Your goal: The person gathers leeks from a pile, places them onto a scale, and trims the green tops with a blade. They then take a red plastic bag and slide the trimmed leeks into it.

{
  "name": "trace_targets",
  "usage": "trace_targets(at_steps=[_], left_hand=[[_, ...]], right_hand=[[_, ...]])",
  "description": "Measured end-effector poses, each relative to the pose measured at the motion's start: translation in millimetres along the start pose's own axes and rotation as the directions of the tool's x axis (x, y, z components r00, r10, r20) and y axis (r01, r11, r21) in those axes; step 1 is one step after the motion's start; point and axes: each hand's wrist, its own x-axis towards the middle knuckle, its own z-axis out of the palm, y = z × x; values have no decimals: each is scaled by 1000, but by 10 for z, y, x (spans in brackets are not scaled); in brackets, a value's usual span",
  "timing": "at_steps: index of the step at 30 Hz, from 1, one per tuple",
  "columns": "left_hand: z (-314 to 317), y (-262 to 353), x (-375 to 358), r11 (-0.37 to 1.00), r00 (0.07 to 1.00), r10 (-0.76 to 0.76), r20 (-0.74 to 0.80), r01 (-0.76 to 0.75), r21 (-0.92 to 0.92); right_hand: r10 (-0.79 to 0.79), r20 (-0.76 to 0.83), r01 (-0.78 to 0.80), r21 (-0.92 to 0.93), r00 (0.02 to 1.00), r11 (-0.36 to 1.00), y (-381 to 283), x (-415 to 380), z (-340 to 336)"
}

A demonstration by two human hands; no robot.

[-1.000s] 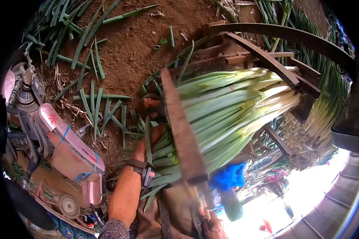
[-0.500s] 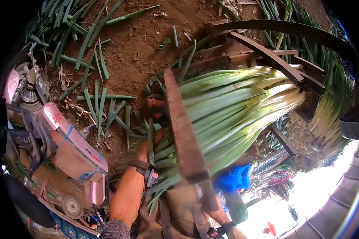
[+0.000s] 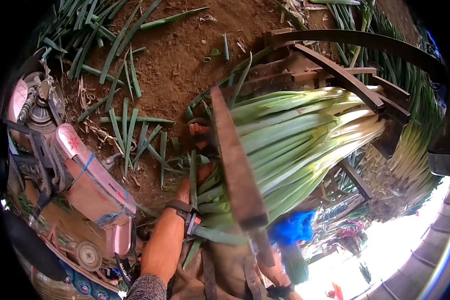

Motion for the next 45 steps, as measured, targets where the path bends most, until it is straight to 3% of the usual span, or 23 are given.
trace_targets(at_steps=[3,17,21,22,24,26,29,38,40,42,44,45], left_hand=[[-14,25,12,998,1000,-14,7,14,-58],[-143,41,17,974,999,-32,27,38,-225],[-191,49,-18,965,999,-40,31,46,-259],[-192,45,-5,963,998,-45,33,52,-263],[-192,68,-13,959,998,-49,30,55,-278],[-197,59,-44,953,998,-57,28,63,-297],[-208,94,-151,947,998,-59,39,68,-312],[-380,108,-417,887,990,-111,84,137,-441],[-478,9,-472,854,987,-125,103,160,-495],[-574,-79,-497,818,981,-147,126,192,-543],[-691,-187,-513,764,972,-183,147,235,-601],[-749,-287,-520,727,967,-202,158,256,-638]], right_hand=[[-76,-2,75,-40,997,996,4,-79,-80],[82,59,-85,47,995,995,-355,500,-2],[119,121,-112,-68,985,991,-393,368,-59],[3,50,4,-136,999,991,-238,401,59],[-30,30,33,-71,999,997,89,589,265],[104,146,-131,193,984,972,397,906,442],[124,144,-147,156,982,977,409,991,494],[-95,-43,101,175,995,979,-619,57,147],[-102,-13,102,227,995,968,-836,-35,61],[-21,131,-21,311,991,950,-1099,-23,-113],[-58,193,-5,312,979,950,-1384,-37,-304],[-137,186,82,276,973,958,-1558,-45,-385]])
